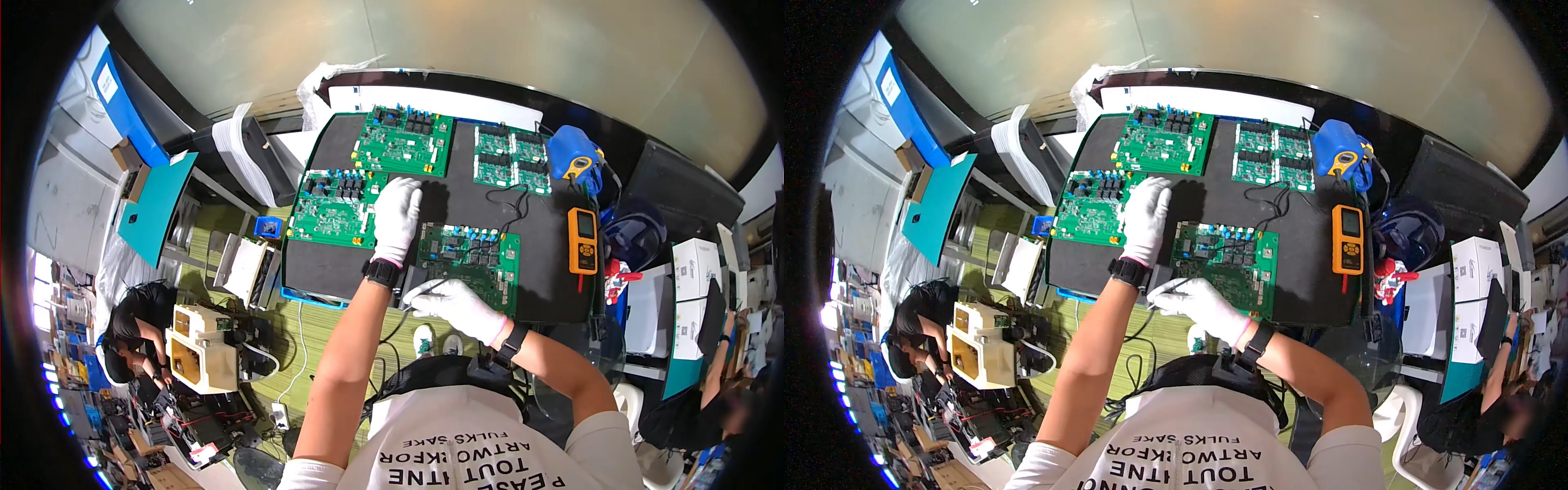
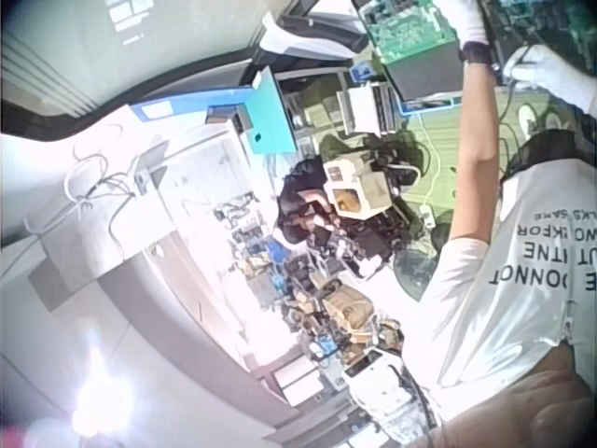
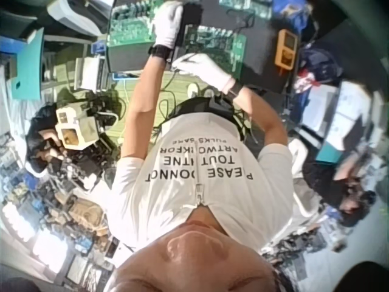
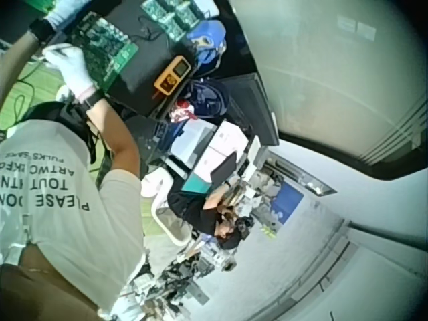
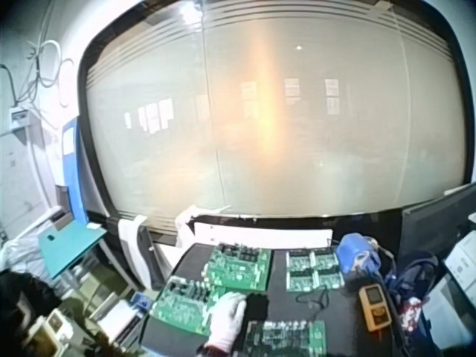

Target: Inspecting and arranging several green printed circuit boards on a workbench.

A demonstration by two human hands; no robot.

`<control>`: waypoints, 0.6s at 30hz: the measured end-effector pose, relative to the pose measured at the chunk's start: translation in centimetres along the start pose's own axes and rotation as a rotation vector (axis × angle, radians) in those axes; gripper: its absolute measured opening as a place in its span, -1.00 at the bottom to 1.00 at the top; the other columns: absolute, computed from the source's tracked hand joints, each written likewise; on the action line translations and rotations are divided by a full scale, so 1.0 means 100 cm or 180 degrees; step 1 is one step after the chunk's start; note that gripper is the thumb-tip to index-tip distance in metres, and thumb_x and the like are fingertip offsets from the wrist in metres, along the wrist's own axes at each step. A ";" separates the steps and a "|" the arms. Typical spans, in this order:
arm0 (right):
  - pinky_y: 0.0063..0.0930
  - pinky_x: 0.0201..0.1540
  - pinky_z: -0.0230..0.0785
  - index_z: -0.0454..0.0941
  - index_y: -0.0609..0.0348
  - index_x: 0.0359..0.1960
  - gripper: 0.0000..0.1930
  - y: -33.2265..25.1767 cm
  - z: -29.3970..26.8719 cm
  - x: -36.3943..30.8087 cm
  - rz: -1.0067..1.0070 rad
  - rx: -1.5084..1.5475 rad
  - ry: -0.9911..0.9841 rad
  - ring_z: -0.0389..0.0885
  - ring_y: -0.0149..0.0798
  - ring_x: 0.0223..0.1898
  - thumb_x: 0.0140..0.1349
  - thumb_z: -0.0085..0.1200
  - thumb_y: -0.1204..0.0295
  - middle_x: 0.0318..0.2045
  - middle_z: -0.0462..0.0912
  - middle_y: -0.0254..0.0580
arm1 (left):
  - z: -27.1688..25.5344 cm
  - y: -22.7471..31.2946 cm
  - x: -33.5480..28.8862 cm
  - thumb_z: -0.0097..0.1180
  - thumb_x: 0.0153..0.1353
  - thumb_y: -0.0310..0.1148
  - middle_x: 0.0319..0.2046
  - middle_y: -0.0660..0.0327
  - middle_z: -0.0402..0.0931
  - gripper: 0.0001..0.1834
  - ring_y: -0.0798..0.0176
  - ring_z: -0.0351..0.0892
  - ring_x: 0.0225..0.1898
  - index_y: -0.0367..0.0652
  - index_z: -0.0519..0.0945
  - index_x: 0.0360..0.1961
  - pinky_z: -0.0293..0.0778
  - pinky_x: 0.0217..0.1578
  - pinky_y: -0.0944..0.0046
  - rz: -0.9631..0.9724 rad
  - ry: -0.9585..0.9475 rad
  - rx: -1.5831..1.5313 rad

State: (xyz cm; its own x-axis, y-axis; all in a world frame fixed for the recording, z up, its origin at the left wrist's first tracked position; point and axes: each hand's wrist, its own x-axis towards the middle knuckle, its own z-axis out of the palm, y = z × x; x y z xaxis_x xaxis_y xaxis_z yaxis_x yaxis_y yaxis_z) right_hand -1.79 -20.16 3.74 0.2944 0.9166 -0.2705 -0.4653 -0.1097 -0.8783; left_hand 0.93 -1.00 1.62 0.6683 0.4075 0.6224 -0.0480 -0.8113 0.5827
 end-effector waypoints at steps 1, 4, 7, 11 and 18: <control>-0.53 -0.13 0.43 0.59 0.24 -0.16 -0.79 -0.005 -0.001 0.002 -0.0028 -0.0198 -0.0077 0.55 -0.47 -0.23 0.23 0.07 0.41 -0.25 0.63 -0.29 | 0.001 -0.005 -0.004 0.05 0.18 -0.33 -0.23 0.06 0.56 -0.78 0.02 0.50 -0.08 -0.22 0.59 -0.22 0.38 0.01 0.13 -0.0375 0.0034 -0.0306; -0.61 -0.27 0.42 0.62 0.30 -0.27 -0.81 -0.030 -0.017 0.004 -0.0036 -0.0932 0.0226 0.57 -0.48 -0.33 0.15 0.08 0.46 -0.33 0.65 -0.24 | -0.005 -0.023 -0.018 0.06 0.17 -0.33 -0.22 0.05 0.56 -0.77 0.01 0.50 -0.08 -0.21 0.59 -0.21 0.38 0.01 0.13 -0.0471 -0.0137 -0.0383; -0.63 -0.34 0.38 0.64 0.31 -0.37 -0.80 -0.044 -0.056 0.025 -0.1036 -0.1959 0.0818 0.55 -0.49 -0.40 0.14 0.11 0.39 -0.38 0.64 -0.27 | -0.009 -0.039 -0.036 0.08 0.14 -0.33 -0.17 0.04 0.55 -0.75 0.03 0.49 -0.06 -0.22 0.59 -0.20 0.36 0.04 0.13 -0.0318 -0.0575 0.0181; -0.43 -0.25 0.39 0.61 0.29 -0.45 -0.74 -0.047 -0.094 0.066 -0.1143 -0.2313 0.1203 0.60 -0.22 -0.36 0.06 0.10 0.28 -0.47 0.64 -0.11 | 0.003 -0.047 -0.060 0.14 0.08 -0.22 0.01 0.05 0.46 -0.66 -0.19 0.26 0.15 -0.07 0.59 -0.11 0.11 0.22 -0.04 -0.0381 -0.1175 0.0471; -0.24 -0.21 0.39 0.65 0.11 -0.45 -0.73 -0.043 -0.100 0.109 -0.0705 -0.3351 0.0886 0.60 -0.05 -0.33 0.04 0.06 0.18 -0.45 0.64 -0.07 | 0.008 -0.040 -0.073 0.09 0.12 -0.23 0.06 0.00 0.41 -0.67 -0.19 0.25 0.16 -0.08 0.59 -0.10 0.00 0.26 -0.07 -0.0229 -0.0841 0.0501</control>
State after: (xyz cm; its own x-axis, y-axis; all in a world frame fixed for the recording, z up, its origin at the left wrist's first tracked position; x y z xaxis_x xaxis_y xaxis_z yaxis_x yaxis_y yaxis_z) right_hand 11.79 -13.51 0.65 0.5219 0.8525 -0.0293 0.5231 -0.3469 -0.7785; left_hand -3.17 -1.05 -5.68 0.8365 0.3599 0.4131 0.1080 -0.8476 0.5195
